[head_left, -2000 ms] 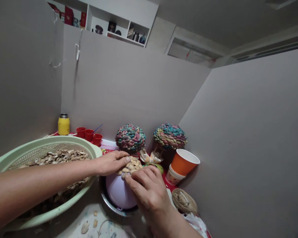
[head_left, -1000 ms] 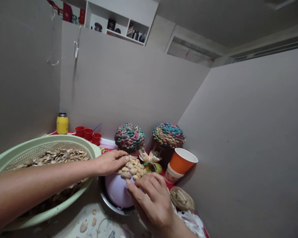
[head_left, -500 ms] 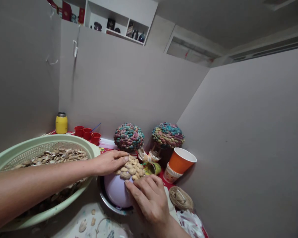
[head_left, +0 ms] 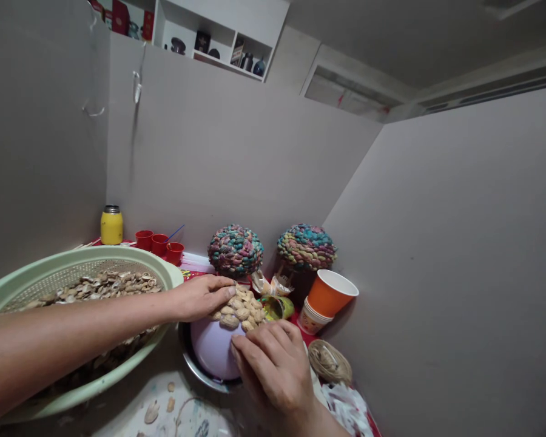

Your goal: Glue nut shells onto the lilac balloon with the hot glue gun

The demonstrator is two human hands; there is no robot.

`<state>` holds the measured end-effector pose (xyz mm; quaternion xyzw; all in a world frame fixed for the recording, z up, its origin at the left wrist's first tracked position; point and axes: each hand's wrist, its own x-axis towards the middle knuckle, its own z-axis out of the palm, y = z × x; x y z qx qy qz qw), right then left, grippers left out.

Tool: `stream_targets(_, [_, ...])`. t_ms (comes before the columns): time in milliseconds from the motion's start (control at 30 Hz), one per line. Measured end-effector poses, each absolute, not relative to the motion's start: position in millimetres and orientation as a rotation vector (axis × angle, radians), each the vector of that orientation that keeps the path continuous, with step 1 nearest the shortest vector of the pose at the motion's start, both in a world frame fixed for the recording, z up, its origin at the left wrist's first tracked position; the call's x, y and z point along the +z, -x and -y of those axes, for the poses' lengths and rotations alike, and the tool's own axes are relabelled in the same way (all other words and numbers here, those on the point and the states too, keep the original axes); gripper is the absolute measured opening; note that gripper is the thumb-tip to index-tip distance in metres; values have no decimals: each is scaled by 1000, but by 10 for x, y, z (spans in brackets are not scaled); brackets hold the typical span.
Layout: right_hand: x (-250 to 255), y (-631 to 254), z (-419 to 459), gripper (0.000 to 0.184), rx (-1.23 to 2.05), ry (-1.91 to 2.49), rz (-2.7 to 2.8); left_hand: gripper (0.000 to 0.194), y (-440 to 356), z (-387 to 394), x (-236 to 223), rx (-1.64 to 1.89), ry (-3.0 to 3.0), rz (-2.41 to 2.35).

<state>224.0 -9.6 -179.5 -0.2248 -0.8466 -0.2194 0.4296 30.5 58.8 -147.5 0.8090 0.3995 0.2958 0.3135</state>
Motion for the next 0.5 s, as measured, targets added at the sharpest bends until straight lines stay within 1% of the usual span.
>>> stream_targets(133, [-1734, -2217, 85, 12, -547, 512, 2076, 51, -306, -598, -1487, 784, -2142, -1051])
stream_targets(267, [-1682, -2153, 32, 13, -567, 571, 2096, 47, -305, -593, -1487, 783, -2159, -1035])
stream_targets(500, [-1723, -2123, 7, 16, -603, 612, 2126, 46, -313, -585, -1478, 784, -2176, -1051])
